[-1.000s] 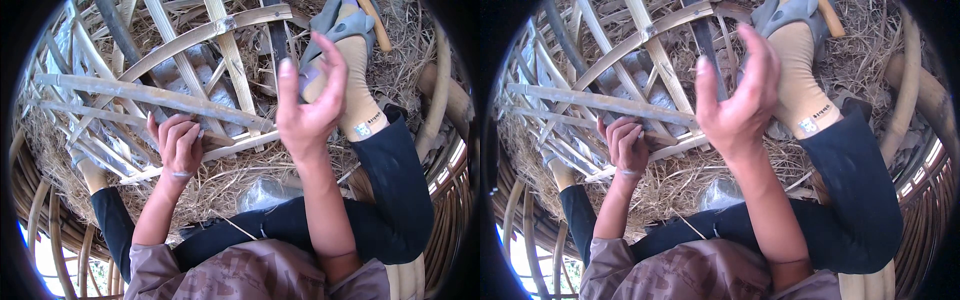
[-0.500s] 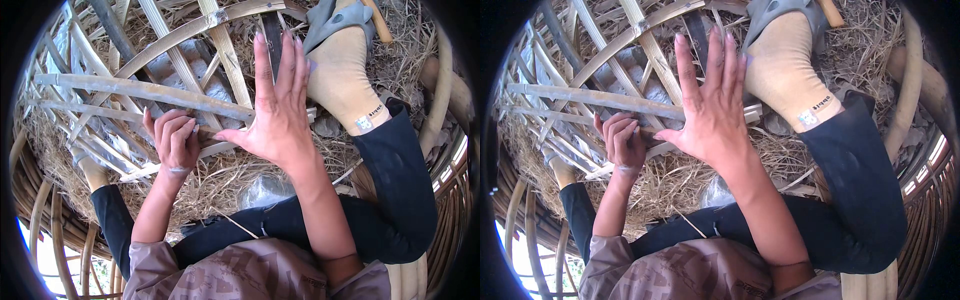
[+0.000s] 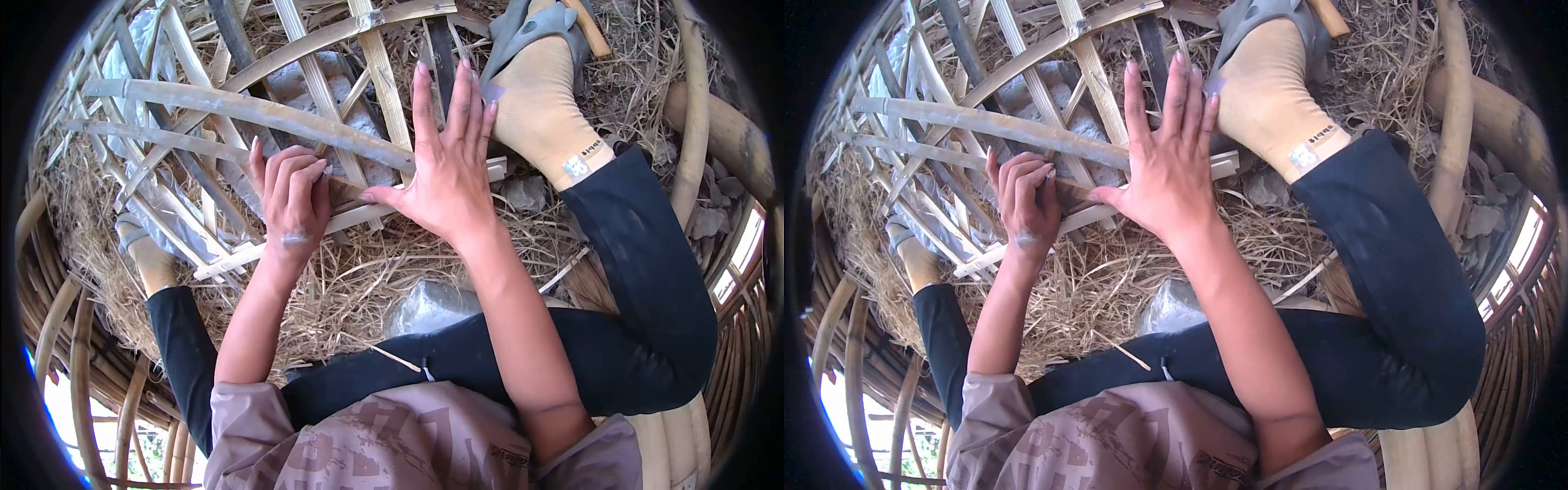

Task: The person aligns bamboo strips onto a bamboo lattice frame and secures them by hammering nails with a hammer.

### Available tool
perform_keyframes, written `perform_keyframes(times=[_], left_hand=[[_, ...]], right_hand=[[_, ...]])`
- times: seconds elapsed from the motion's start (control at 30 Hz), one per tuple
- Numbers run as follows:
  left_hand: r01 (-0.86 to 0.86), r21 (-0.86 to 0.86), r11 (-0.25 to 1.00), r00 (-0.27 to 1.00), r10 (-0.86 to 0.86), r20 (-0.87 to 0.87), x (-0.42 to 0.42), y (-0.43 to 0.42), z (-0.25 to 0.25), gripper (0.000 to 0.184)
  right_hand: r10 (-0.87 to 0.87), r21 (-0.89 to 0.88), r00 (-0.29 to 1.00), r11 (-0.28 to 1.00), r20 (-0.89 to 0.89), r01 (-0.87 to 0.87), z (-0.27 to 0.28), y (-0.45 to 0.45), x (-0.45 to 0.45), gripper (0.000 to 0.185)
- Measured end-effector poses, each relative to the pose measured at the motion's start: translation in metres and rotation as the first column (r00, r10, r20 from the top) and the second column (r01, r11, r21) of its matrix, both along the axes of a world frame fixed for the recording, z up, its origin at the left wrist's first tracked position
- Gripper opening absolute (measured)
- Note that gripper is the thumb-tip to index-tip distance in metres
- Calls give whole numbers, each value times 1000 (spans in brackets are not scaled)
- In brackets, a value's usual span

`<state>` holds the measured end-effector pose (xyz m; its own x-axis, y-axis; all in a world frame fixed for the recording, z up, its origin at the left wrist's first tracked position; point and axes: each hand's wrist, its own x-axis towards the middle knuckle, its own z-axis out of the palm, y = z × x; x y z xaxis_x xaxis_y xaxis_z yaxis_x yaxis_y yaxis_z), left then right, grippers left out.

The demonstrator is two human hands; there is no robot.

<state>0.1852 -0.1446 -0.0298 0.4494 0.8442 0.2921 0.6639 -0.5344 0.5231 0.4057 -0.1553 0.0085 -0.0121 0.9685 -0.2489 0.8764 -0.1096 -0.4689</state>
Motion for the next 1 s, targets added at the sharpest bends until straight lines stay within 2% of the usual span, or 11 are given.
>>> perform_keyframes(times=[0.77, 1.0], left_hand=[[-6, 17, 1000, 998, 7, -55, 2, 0, 2, 25], [-5, 18, 1000, 999, 6, -43, 2, 0, 0, 27]], right_hand=[[7, 12, 1000, 1000, 22, -7, -5, -2, -2, 154], [-11, -23, 999, 1000, 44, 12, -9, -1, -5, 166]])
